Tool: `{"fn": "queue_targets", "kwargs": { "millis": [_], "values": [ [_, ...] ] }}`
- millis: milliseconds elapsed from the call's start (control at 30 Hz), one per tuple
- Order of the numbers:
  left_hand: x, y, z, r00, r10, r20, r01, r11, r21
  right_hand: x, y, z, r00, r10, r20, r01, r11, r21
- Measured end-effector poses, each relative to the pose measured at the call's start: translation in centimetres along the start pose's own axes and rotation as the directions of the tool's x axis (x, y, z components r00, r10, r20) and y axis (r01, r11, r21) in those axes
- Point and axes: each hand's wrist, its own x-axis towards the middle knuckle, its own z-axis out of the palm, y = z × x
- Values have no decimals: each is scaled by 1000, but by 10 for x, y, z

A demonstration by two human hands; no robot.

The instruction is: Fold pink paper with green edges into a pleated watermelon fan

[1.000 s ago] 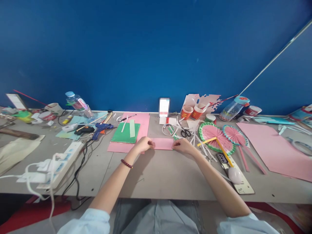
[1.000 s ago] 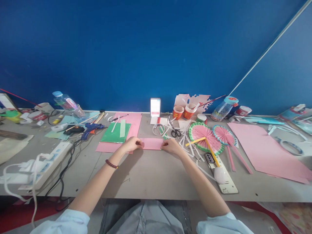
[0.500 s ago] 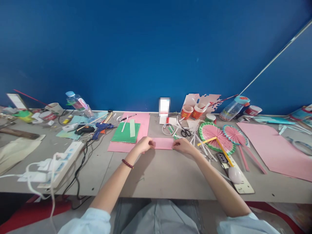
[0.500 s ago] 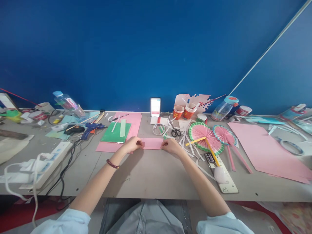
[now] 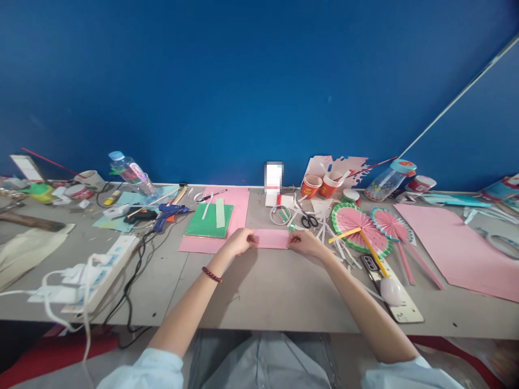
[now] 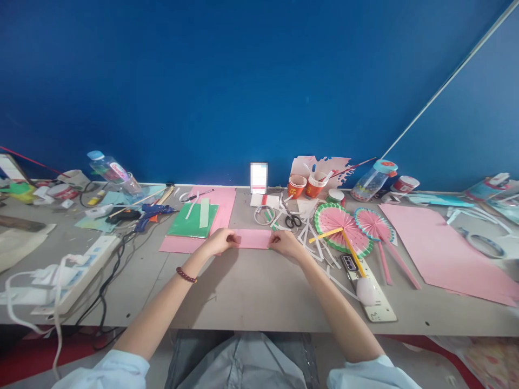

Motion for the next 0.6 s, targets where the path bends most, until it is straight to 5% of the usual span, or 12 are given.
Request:
{"fn": "queue_targets", "kwargs": {
  "millis": [433, 600],
  "values": [
    [0, -2, 6, 974, 215, -75, -206, 973, 108, -4, -5, 3, 998, -36, -42, 34, 998, -51],
    [-7, -3, 10, 902, 419, -106, -378, 883, 278, -5, 2, 10, 994, -57, -91, 50, 996, -74]
  ]
}}
